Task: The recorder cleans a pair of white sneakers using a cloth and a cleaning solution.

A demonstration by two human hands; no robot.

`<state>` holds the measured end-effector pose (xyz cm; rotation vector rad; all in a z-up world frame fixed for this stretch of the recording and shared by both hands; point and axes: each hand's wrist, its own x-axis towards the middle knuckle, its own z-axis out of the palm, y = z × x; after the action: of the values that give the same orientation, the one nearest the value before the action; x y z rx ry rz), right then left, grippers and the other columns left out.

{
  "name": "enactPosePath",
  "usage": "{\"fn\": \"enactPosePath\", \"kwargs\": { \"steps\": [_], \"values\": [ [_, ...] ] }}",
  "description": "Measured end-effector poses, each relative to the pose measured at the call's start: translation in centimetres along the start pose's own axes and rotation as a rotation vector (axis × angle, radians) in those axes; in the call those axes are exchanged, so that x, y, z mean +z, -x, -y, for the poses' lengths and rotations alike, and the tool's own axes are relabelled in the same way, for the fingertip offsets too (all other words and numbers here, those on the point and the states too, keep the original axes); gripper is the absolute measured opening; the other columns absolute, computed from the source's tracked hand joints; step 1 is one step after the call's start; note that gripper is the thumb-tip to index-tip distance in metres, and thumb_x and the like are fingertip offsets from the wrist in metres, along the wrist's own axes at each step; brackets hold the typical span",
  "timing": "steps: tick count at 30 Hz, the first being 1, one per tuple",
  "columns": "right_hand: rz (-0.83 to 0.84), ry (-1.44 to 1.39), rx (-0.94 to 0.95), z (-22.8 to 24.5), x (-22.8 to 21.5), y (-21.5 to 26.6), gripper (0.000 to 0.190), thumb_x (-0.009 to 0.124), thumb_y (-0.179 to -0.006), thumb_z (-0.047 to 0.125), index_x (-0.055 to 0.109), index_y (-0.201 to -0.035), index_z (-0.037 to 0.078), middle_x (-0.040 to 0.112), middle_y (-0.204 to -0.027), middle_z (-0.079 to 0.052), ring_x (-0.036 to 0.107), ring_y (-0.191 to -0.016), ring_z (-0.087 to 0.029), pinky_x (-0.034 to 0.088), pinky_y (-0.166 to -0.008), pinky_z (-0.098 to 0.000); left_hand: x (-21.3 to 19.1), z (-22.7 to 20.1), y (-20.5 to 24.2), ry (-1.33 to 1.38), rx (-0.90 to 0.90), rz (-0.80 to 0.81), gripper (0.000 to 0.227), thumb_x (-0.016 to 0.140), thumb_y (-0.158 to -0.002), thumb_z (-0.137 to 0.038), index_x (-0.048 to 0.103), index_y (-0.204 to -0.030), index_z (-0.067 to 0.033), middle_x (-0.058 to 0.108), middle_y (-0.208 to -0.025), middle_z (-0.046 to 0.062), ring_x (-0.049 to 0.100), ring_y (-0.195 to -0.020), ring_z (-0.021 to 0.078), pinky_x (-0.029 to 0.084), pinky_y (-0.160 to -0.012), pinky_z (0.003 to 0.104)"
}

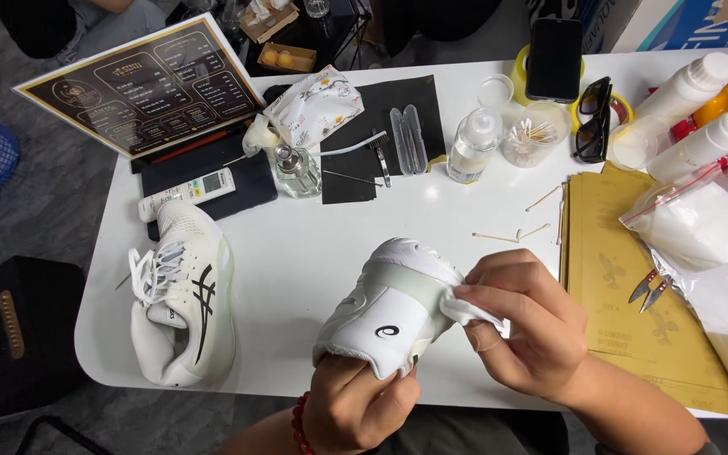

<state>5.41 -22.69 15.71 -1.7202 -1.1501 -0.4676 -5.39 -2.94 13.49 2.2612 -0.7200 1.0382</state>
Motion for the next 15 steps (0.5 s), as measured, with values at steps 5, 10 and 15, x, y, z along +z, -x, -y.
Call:
{"fn": "enactPosePath", "kwargs": {
  "steps": [5,10,15],
  "values": [
    [-0.014,0.009,0.008,0.2,-0.2,-0.5,0.027,0.072,-0.079,-0.003,0.067,-0.105,-0.006,0.064,-0.096,-0.014,0.067,-0.092,-0.028,0.057,-0.078,-0.0355,0.4,-0.4,0.1,-0.009,0.040,-0.018,0.016,0.070,-0.083,0.007,0.055,-0.085,0.0009,0.066,-0.081,0.017,0.070,-0.079,0.0312,0.061,-0.078,0.048],
    [0.060,0.097,-0.003,1.0,-0.7,-3.0,0.031,0.075,-0.069,0.002,0.069,-0.099,-0.005,0.063,-0.089,-0.015,0.066,-0.089,-0.031,0.053,-0.074,-0.0376,1.4,-0.9,0.6,-0.024,0.066,-0.050,0.011,0.066,-0.082,0.006,0.056,-0.086,0.0032,0.069,-0.083,0.023,0.072,-0.081,0.0358,0.060,-0.079,0.054],
    [0.105,0.018,0.035,0.9,-1.0,-3.2,0.026,0.072,-0.071,-0.001,0.070,-0.097,-0.002,0.064,-0.088,-0.010,0.067,-0.091,-0.028,0.054,-0.078,-0.0358,2.1,-0.9,1.3,-0.148,0.122,-0.100,0.006,0.058,-0.081,0.006,0.053,-0.083,0.0033,0.067,-0.078,0.024,0.074,-0.079,0.0368,0.062,-0.080,0.058]
  ]
}}
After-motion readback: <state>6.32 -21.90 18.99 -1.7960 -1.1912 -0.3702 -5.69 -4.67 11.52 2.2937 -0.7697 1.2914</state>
